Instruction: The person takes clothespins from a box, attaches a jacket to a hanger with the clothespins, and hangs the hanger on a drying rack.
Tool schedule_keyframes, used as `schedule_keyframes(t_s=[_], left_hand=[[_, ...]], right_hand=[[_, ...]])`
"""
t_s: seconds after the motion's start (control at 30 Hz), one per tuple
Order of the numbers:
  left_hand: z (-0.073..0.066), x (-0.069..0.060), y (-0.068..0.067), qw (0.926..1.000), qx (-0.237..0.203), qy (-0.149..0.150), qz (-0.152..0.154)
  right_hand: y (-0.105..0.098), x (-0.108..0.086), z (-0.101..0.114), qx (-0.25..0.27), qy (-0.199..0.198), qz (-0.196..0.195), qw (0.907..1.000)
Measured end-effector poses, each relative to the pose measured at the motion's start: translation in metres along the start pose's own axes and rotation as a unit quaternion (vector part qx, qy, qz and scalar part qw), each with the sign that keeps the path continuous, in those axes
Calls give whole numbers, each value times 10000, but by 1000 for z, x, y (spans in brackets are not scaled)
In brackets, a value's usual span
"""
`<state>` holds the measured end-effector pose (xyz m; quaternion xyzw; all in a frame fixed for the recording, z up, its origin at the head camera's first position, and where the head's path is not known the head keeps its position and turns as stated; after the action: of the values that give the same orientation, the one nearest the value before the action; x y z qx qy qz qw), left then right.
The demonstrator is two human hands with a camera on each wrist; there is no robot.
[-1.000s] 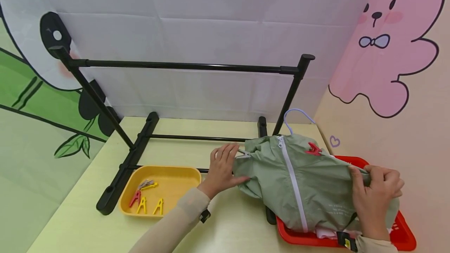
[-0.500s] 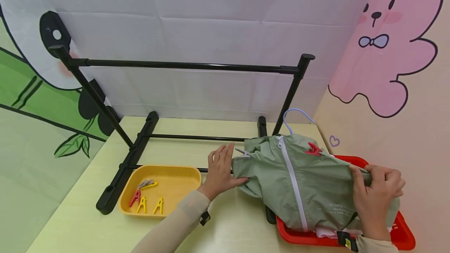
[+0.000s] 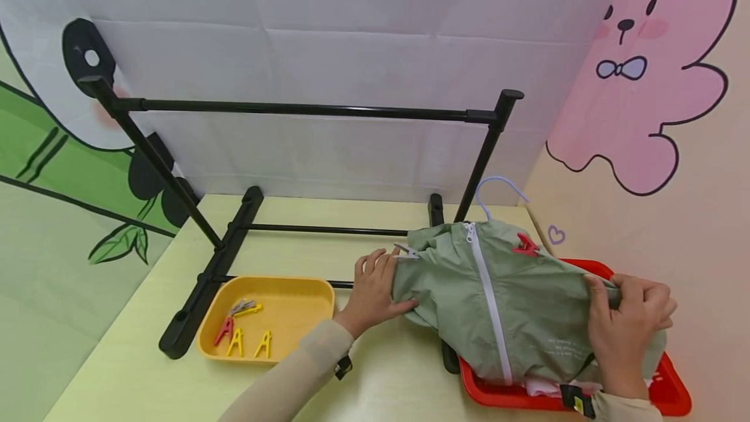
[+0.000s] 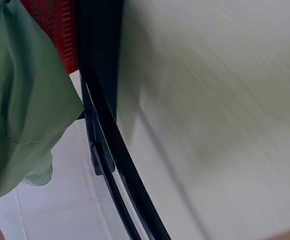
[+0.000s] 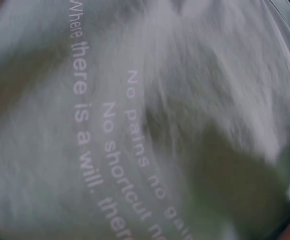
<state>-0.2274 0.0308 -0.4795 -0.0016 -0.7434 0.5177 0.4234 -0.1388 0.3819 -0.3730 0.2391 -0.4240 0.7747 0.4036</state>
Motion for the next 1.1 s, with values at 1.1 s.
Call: schedule_keyframes(t_s=[1.1], left_hand=[[-5, 4, -20, 9971, 442, 214, -575]], right_hand=[[16, -3, -6, -372, 518, 581, 9963]])
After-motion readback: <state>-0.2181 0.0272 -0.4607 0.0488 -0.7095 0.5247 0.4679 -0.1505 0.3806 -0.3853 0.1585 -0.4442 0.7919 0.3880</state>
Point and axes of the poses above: each hand's wrist, its own x-axis towards the middle knuckle, its own y-axis out of the palm, z = x × y, the point moved 5 cm from there along x, towards the middle knuckle, and after that the axes turned 10 degrees about -x, right-handed, at the moved point
